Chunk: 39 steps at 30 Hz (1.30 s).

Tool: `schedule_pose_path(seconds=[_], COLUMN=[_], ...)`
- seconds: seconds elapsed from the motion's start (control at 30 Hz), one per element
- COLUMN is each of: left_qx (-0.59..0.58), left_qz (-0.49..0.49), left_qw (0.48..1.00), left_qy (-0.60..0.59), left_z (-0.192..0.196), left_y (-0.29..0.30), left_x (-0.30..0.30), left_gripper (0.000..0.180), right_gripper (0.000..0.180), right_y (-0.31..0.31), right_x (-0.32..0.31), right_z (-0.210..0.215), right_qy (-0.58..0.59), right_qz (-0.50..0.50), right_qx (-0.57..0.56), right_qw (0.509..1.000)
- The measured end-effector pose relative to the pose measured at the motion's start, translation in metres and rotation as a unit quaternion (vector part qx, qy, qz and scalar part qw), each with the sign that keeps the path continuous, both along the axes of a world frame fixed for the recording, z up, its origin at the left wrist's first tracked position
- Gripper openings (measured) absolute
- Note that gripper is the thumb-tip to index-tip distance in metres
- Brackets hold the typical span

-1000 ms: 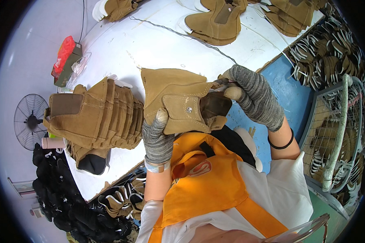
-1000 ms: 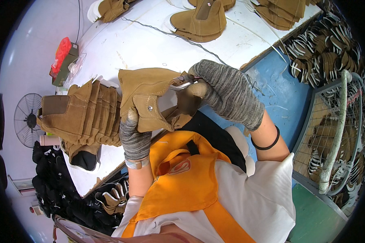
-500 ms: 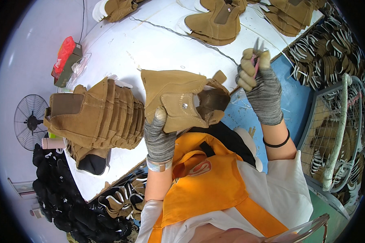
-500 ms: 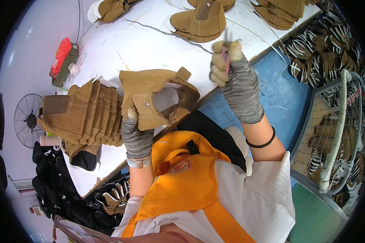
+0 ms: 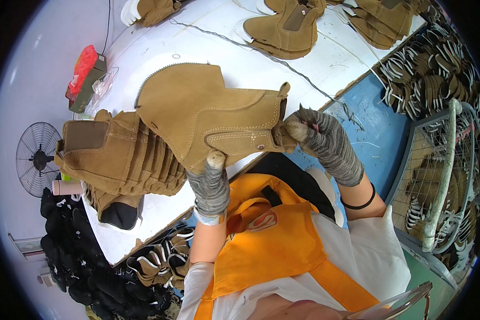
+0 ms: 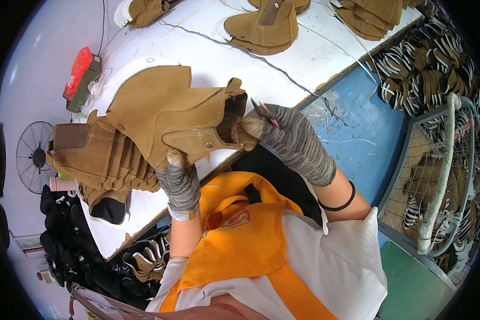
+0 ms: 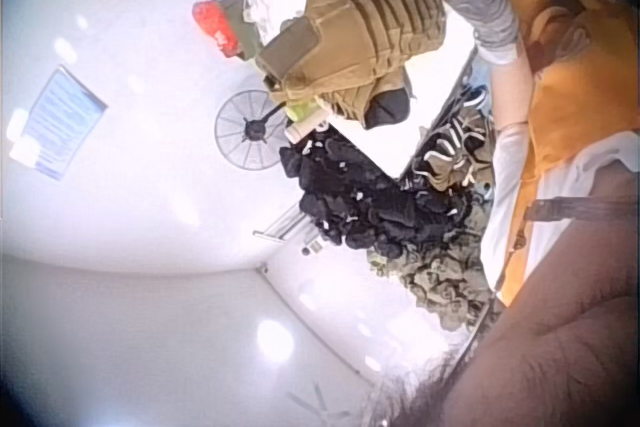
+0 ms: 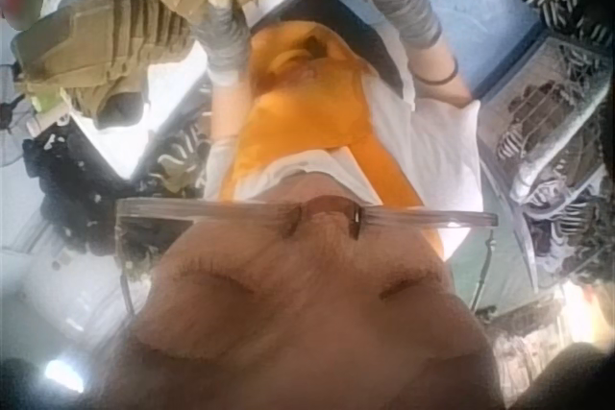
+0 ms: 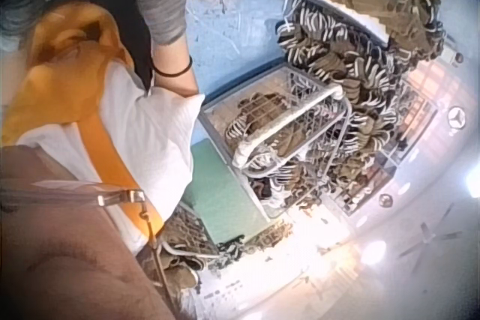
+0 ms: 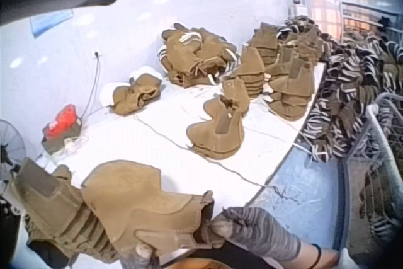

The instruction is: The person picks up boot uppers from a stack on a table, uses thread nippers to clip loose threads from the edges and inside of the panels, and then places the finished parts onto a growing stack.

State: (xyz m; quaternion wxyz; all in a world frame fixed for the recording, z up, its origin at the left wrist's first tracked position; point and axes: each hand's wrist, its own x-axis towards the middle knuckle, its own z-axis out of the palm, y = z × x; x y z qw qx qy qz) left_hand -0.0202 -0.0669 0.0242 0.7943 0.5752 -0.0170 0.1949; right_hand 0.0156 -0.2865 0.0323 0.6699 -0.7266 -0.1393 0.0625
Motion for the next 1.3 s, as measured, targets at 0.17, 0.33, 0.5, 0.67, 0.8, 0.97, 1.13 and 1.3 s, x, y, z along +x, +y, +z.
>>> schedule_pose_path(seconds=[0.17, 0.33, 0.5, 0.67, 0.8, 0.97, 1.13, 1.3], left_qx=[-0.084, -0.243, -0.362, -0.425, -0.432, -0.475, -0.489, -0.199], left_qz=[-0.034, -0.074, -0.134, -0.153, -0.195, -0.217, -0.258, -0.196], left_qw=[0.996, 0.966, 0.921, 0.887, 0.876, 0.844, 0.827, 0.960], left_qy=[0.002, 0.040, 0.057, 0.094, 0.086, 0.123, 0.099, 0.021], left_z=[-0.002, -0.003, 0.003, -0.002, 0.004, 0.013, 0.004, 0.001], left_y=[0.002, 0.002, -0.006, -0.009, -0.018, -0.023, -0.016, -0.015], left_x=[0.005, 0.016, 0.023, 0.021, 0.022, 0.020, 0.017, 0.008], left_gripper=[0.067, 0.057, 0.058, 0.056, 0.054, 0.063, 0.062, 0.072], right_gripper=[0.031, 0.028, 0.027, 0.026, 0.034, 0.027, 0.024, 0.033], right_y=[0.008, 0.025, 0.049, 0.049, 0.037, 0.025, 0.015, -0.003], right_x=[0.000, -0.010, -0.016, -0.010, -0.007, 0.018, 0.025, 0.026], right_z=[0.006, 0.006, 0.002, 0.003, -0.006, 0.013, -0.004, 0.004], right_qy=[0.105, 0.012, -0.017, 0.024, 0.072, 0.110, 0.148, 0.062], right_qz=[0.020, -0.004, 0.003, 0.004, -0.051, -0.107, -0.073, -0.139], right_qx=[0.079, 0.076, 0.201, 0.209, 0.319, 0.351, 0.393, 0.322], right_qw=[0.991, 0.997, 0.979, 0.978, 0.944, 0.924, 0.905, 0.934])
